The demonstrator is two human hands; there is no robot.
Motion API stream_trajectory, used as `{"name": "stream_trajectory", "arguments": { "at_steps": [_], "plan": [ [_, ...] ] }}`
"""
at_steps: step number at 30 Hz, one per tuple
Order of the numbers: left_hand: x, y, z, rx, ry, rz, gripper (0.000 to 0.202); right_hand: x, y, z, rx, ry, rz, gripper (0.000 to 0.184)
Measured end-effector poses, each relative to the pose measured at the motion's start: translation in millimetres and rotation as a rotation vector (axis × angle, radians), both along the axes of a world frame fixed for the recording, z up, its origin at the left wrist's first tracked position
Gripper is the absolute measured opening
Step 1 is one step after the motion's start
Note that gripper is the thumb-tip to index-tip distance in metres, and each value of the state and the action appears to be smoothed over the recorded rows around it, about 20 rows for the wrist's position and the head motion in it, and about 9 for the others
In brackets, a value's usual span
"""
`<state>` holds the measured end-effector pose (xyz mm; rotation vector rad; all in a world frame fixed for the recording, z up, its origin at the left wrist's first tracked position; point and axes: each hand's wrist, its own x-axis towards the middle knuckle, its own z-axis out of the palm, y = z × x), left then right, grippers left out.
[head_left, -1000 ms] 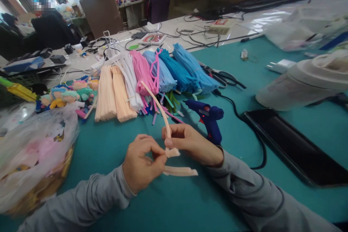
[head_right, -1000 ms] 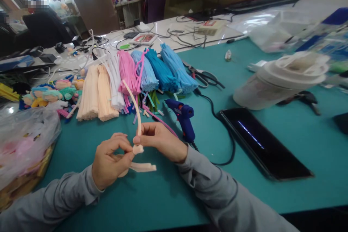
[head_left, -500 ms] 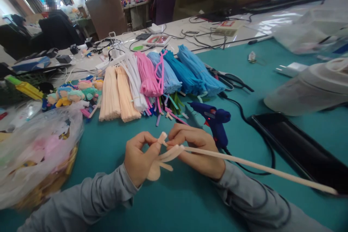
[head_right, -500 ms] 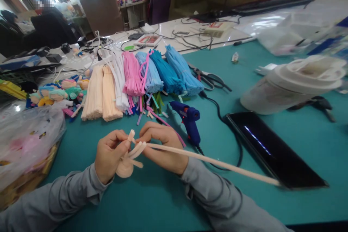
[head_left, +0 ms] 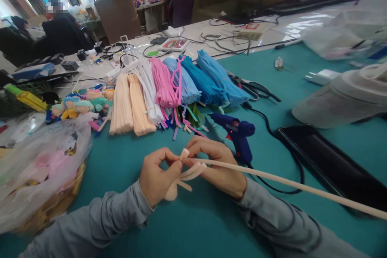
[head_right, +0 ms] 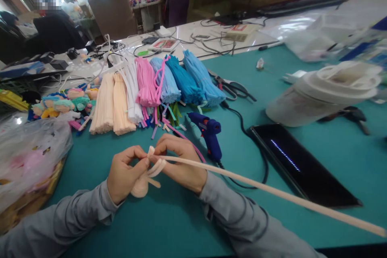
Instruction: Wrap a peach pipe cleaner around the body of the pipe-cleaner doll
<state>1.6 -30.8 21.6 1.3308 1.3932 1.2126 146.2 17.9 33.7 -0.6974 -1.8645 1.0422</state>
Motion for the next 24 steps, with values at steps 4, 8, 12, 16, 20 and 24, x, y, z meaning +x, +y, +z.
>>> {"name": "stream_trajectory", "arguments": {
  "at_steps": [4, 8, 12, 16, 20, 24],
  "plan": [
    [-0.9, 1.0, -1.4, -0.03, -0.047, -0.016, 0.006, 1.3, 0.7, -0.5, -0.065, -0.005, 0.003, 0.023],
    [-0.7, 3.5, -4.3, -0.106, -0.237, -0.001, 0.005, 0.7, 2.5, -2.1, -0.125, -0.032, -0.015, 0.025],
    [-0.7, 4.2, -4.9, -0.101, -0.342, 0.022, 0.01, -0.8, 2.4, -3.3, -0.229, -0.047, -0.018, 0.027],
    [-2.1, 3.2, -3.6, -0.139, -0.314, -0.028, 0.017, -1.0, 2.0, -2.0, -0.337, -0.047, -0.013, 0.026],
    [-2.1, 3.8, -2.1, -0.241, -0.289, 0.005, 0.024, -0.8, 2.5, -1.6, -0.414, -0.016, -0.043, 0.026],
    [-1.0, 5.8, 0.0, -0.319, -0.326, -0.006, 0.028, -0.4, 1.5, -1.2, -0.481, 0.024, -0.036, 0.029]
  ]
}}
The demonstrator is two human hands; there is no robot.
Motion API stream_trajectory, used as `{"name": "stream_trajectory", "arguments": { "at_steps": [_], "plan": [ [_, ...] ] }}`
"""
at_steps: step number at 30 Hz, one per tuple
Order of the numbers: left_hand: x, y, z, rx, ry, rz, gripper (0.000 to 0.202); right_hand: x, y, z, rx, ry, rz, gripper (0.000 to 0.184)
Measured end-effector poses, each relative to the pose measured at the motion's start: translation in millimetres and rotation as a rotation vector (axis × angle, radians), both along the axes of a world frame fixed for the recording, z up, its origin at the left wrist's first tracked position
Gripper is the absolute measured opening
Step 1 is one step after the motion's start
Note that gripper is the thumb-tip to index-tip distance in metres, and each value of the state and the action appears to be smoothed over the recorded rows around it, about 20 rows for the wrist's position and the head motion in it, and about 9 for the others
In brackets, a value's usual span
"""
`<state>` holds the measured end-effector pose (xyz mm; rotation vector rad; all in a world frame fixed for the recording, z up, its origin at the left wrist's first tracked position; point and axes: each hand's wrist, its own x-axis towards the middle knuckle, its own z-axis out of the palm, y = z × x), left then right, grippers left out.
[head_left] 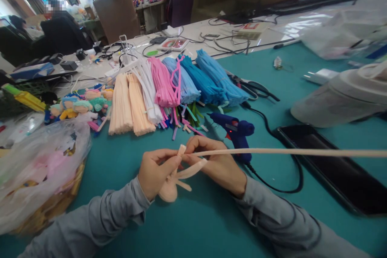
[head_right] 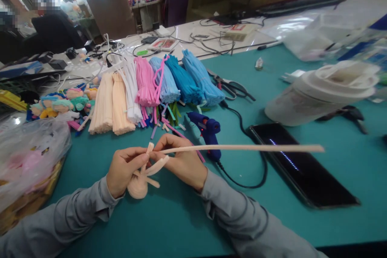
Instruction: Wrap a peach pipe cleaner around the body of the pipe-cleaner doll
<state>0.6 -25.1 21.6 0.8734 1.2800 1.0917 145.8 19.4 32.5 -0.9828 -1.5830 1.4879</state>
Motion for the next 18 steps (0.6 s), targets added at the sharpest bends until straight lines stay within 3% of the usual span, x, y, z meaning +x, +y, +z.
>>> {"name": "stream_trajectory", "arguments": {
  "at_steps": [10, 18],
  "plan": [
    [-0.8, 5.7, 8.4, -0.046, -0.068, 0.022, 0.021, 7.2, 3.7, 1.7, 0.163, -0.004, 0.059, 0.019],
    [-2.3, 5.9, 3.3, -0.036, -0.061, -0.02, 0.019, 7.9, 7.1, 3.9, 0.317, -0.018, 0.046, 0.021]
  ]
}}
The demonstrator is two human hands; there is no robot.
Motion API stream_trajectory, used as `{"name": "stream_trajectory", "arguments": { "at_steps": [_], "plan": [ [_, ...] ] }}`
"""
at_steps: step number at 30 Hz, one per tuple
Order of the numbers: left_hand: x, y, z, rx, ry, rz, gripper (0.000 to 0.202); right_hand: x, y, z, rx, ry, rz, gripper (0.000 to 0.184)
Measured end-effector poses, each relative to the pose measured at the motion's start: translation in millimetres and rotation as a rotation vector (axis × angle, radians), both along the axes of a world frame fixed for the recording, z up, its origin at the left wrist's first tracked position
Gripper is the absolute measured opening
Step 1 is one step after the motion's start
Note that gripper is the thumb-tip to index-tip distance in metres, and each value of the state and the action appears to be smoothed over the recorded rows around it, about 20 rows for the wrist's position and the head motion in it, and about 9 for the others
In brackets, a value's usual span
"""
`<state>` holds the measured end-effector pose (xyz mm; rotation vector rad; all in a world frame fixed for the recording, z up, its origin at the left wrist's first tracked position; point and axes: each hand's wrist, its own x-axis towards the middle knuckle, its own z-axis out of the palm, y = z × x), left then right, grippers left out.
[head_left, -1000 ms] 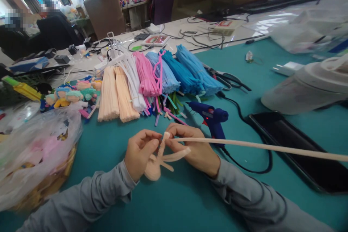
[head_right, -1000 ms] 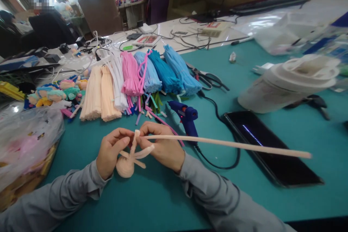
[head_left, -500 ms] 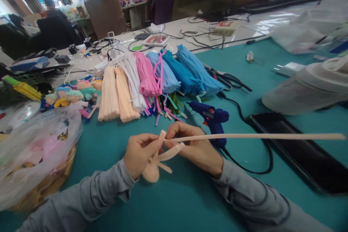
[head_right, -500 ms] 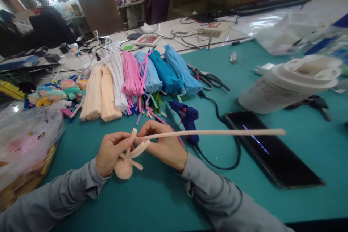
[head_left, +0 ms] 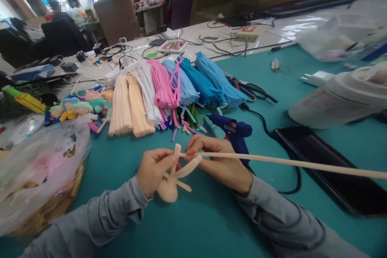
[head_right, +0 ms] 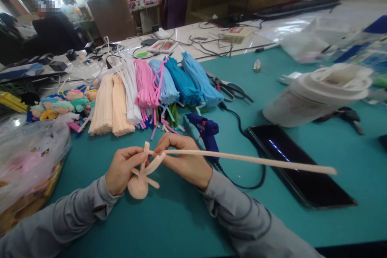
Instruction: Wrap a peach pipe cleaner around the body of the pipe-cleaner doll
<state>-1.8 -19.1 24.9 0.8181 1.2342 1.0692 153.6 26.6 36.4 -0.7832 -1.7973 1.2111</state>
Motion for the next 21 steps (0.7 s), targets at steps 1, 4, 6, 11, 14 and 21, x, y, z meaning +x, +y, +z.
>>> {"name": "stream_trajectory", "arguments": {
  "at_steps": [1, 4, 6, 11, 14, 21],
  "plan": [
    [-0.2, -0.1, -0.4, 0.01, 0.015, 0.001, 0.018, 0.4, -0.2, 0.4, 0.02, -0.008, 0.007, 0.02],
    [-0.9, -0.3, -0.4, 0.055, 0.073, 0.008, 0.016, 2.5, -1.1, 1.3, 0.1, -0.037, 0.026, 0.013],
    [-1.6, -0.1, -0.1, 0.087, 0.118, 0.027, 0.016, 4.3, -1.5, 1.9, 0.163, -0.052, 0.035, 0.009],
    [-3.2, 0.3, 1.5, 0.178, 0.253, 0.043, 0.018, 8.8, 0.3, 3.3, 0.319, -0.043, 0.107, 0.01],
    [-2.7, -0.6, 3.6, 0.278, 0.373, -0.011, 0.02, 10.1, 1.7, 4.3, 0.362, -0.004, 0.163, 0.013],
    [2.8, -10.2, 5.2, 0.505, 0.637, -0.17, 0.018, 5.6, 1.8, 5.0, 0.263, 0.052, 0.204, 0.014]
  ]
}}
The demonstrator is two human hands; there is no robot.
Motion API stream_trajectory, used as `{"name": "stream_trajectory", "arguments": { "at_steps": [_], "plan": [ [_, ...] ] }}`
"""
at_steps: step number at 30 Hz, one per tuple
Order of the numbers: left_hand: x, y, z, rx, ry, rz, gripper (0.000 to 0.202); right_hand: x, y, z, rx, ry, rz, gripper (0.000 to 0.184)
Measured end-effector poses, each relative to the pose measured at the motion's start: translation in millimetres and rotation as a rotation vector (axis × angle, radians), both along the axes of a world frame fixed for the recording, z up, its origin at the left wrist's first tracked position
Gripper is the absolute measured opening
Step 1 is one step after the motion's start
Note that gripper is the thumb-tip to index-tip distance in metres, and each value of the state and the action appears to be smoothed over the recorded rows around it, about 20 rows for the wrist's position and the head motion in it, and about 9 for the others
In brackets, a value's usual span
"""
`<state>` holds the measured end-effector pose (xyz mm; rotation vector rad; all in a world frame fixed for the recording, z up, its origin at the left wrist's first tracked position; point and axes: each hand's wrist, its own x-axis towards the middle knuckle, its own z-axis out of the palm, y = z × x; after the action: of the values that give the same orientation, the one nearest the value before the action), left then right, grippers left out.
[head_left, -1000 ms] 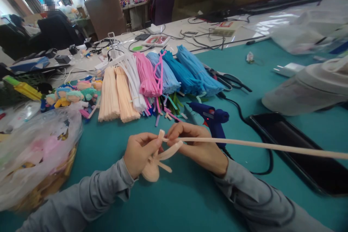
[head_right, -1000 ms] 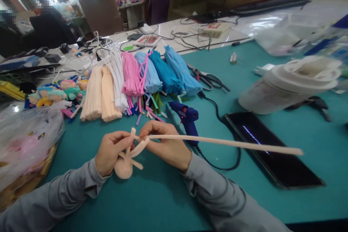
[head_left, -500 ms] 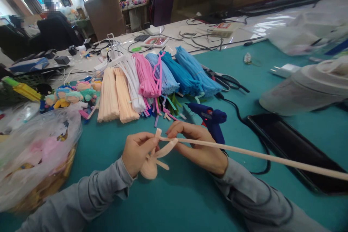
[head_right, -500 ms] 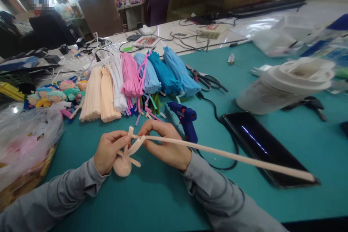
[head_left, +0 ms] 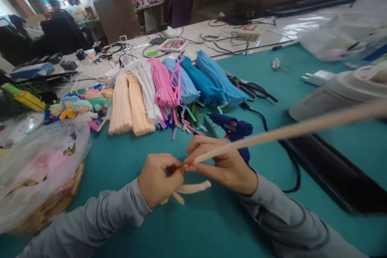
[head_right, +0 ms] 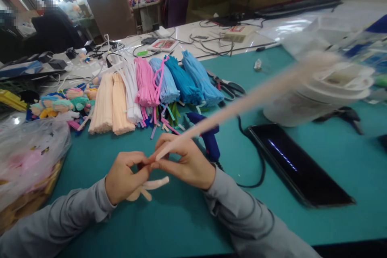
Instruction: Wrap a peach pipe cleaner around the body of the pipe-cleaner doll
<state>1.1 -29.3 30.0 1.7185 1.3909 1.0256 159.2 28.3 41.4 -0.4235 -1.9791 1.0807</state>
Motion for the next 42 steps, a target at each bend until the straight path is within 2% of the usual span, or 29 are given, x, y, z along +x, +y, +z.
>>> {"name": "stream_trajectory", "arguments": {
  "at_steps": [4, 9, 11, 13, 17, 22, 25, 30, 36, 39, 42],
  "plan": [
    [2.5, -5.6, 0.9, 0.093, 0.107, -0.09, 0.019, -4.9, -1.1, 0.4, -0.253, -0.069, 0.054, 0.022],
    [2.8, -6.4, 2.3, 0.143, 0.077, -0.129, 0.021, -8.5, -1.6, -3.9, -0.665, -0.081, 0.092, 0.03],
    [2.1, -5.9, 0.9, 0.145, 0.034, -0.114, 0.02, -9.3, -0.9, -5.4, -0.762, -0.063, 0.095, 0.031],
    [1.2, -5.3, -1.3, 0.121, -0.031, -0.083, 0.02, -9.7, -0.1, -5.9, -0.792, -0.046, 0.078, 0.03],
    [-1.1, -3.9, -5.9, 0.012, -0.229, 0.018, 0.018, -9.1, -0.2, -5.7, -0.724, 0.015, 0.018, 0.03],
    [-3.3, -1.7, -8.9, -0.109, -0.359, 0.131, 0.019, -8.7, -3.7, -6.3, -0.427, 0.009, -0.107, 0.024],
    [-3.1, -0.9, -9.6, -0.153, -0.385, 0.176, 0.018, -10.1, -5.5, -6.2, -0.337, -0.011, -0.144, 0.022],
    [-2.5, 0.1, -9.4, -0.174, -0.357, 0.202, 0.016, -12.8, -7.4, -6.5, -0.304, -0.014, -0.136, 0.024],
    [-2.7, 1.6, -6.3, -0.078, -0.244, 0.186, 0.017, -14.0, -9.4, -7.3, -0.446, -0.083, -0.171, 0.032],
    [-2.8, 2.1, -6.8, -0.07, -0.211, 0.177, 0.018, -14.5, -10.4, -6.0, -0.359, -0.138, -0.191, 0.03],
    [-3.6, 2.5, -7.5, -0.084, -0.189, 0.157, 0.016, -15.3, -11.9, -4.6, -0.261, -0.107, -0.213, 0.032]
  ]
}}
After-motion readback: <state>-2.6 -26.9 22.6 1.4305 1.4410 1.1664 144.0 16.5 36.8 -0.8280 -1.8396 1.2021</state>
